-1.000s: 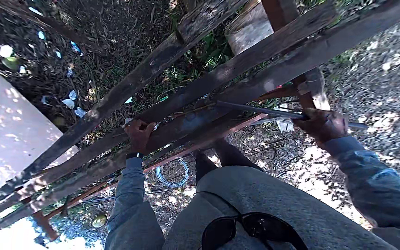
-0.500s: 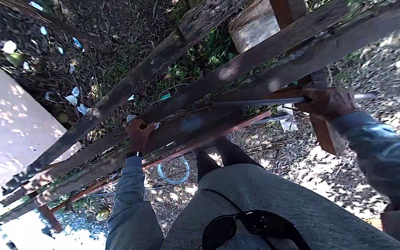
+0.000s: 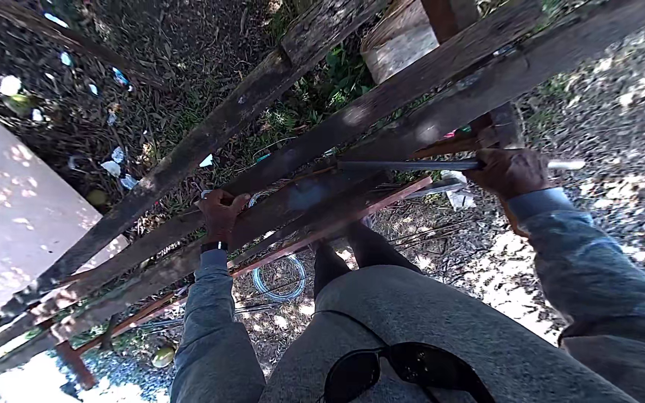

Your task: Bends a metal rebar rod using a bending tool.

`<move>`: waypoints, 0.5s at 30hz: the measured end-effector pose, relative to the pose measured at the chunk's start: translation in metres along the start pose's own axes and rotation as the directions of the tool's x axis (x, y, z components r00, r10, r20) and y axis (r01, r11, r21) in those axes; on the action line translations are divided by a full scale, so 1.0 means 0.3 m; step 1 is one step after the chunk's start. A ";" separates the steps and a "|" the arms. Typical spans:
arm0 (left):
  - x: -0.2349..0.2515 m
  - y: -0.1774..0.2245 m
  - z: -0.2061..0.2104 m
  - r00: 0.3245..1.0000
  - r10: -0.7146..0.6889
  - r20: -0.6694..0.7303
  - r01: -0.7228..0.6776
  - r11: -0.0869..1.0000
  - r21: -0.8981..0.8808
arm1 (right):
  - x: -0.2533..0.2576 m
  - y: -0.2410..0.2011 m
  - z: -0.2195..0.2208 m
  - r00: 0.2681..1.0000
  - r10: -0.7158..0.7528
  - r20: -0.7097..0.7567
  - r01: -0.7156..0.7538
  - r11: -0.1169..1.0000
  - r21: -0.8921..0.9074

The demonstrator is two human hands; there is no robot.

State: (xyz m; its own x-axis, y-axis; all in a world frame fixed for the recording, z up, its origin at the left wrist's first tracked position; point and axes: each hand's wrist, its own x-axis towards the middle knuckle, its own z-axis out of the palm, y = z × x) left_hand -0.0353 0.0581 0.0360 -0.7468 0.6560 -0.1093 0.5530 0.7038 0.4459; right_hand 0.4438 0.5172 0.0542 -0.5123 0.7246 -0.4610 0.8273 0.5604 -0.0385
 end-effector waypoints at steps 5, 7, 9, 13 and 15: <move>-0.001 -0.021 0.009 0.999 -0.017 -0.032 0.017 1.000 -0.007 | -0.002 -0.036 0.043 0.995 0.100 -0.028 -0.100 0.995 0.019; 0.029 -0.026 0.018 0.999 -0.014 -0.034 0.013 1.000 -0.005 | -0.017 -0.055 0.039 0.988 0.150 -0.021 -0.149 0.988 0.045; 0.054 -0.021 0.026 0.999 -0.020 -0.029 0.020 1.000 -0.011 | -0.056 -0.074 0.041 0.980 0.200 -0.019 -0.199 0.978 0.067; 0.057 0.012 0.021 0.999 -0.033 -0.022 0.033 0.999 -0.001 | -0.213 -0.139 0.128 0.949 0.305 -0.082 -0.292 0.946 0.144; 0.050 0.008 0.028 0.999 -0.033 -0.026 0.033 0.999 -0.010 | -0.314 -0.199 0.206 0.919 0.384 -0.092 -0.360 0.910 0.206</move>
State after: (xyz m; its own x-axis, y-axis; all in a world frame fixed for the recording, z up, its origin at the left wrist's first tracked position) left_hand -0.0420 0.0720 0.0279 -0.7738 0.6253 -0.1012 0.5247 0.7222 0.4508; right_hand 0.4569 0.3906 0.0452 -0.1741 0.9178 -0.3569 0.9847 0.1665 -0.0522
